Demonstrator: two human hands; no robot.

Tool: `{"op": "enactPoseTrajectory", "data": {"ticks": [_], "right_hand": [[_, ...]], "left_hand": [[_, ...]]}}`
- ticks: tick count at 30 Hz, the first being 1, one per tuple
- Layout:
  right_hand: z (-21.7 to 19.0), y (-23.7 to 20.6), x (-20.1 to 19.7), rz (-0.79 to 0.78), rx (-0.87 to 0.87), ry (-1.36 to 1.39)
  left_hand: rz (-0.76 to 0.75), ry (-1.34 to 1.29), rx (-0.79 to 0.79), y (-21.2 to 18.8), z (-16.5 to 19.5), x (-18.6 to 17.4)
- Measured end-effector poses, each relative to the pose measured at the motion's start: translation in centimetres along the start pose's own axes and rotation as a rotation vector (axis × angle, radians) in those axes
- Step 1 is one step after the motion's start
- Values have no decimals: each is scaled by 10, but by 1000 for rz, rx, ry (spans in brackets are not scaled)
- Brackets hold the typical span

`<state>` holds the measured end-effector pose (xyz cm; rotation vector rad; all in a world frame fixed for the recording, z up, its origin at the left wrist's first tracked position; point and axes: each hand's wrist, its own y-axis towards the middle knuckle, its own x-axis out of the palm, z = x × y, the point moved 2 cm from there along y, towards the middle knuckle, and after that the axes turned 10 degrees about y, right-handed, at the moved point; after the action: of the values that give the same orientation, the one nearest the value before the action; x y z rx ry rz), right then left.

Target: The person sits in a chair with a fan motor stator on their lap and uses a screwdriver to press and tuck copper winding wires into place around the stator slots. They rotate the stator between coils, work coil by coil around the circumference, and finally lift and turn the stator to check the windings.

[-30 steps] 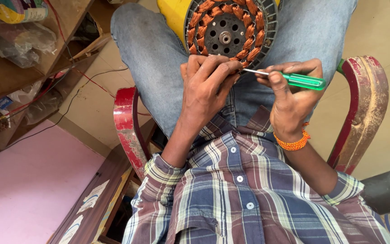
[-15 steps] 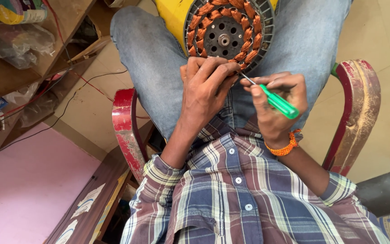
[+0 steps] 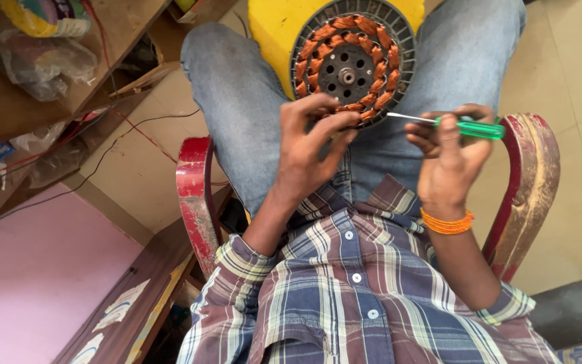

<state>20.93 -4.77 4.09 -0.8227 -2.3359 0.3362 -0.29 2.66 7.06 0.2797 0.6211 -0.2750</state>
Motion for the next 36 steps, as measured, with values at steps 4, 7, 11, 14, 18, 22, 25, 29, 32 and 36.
{"op": "enactPoseTrajectory", "data": {"ticks": [4,7,11,14,18,22,25,29,32,36], "right_hand": [[-4,6,-16,-8,-45,20],[-2,9,-15,-52,-65,19],[1,9,-1,-133,-85,-16],[-1,7,11,-179,-205,-142],[-1,3,22,-207,-373,-305],[4,0,26,-206,-419,-351],[7,-1,27,-219,-452,-416],[5,-2,29,-233,-585,-650],[2,-3,35,-231,-596,-684],[-3,2,48,-181,-478,-571]], "left_hand": [[183,63,-172,-15,-14,-6],[191,47,-222,-17,-18,-7],[130,166,-120,-12,-8,-3],[98,167,-75,-8,0,4],[77,156,-98,-6,3,9],[94,175,-108,-6,2,8],[127,219,-109,-5,3,8],[126,180,-126,-3,1,11],[118,167,-130,-3,1,12],[107,174,-111,-3,0,12]]}}
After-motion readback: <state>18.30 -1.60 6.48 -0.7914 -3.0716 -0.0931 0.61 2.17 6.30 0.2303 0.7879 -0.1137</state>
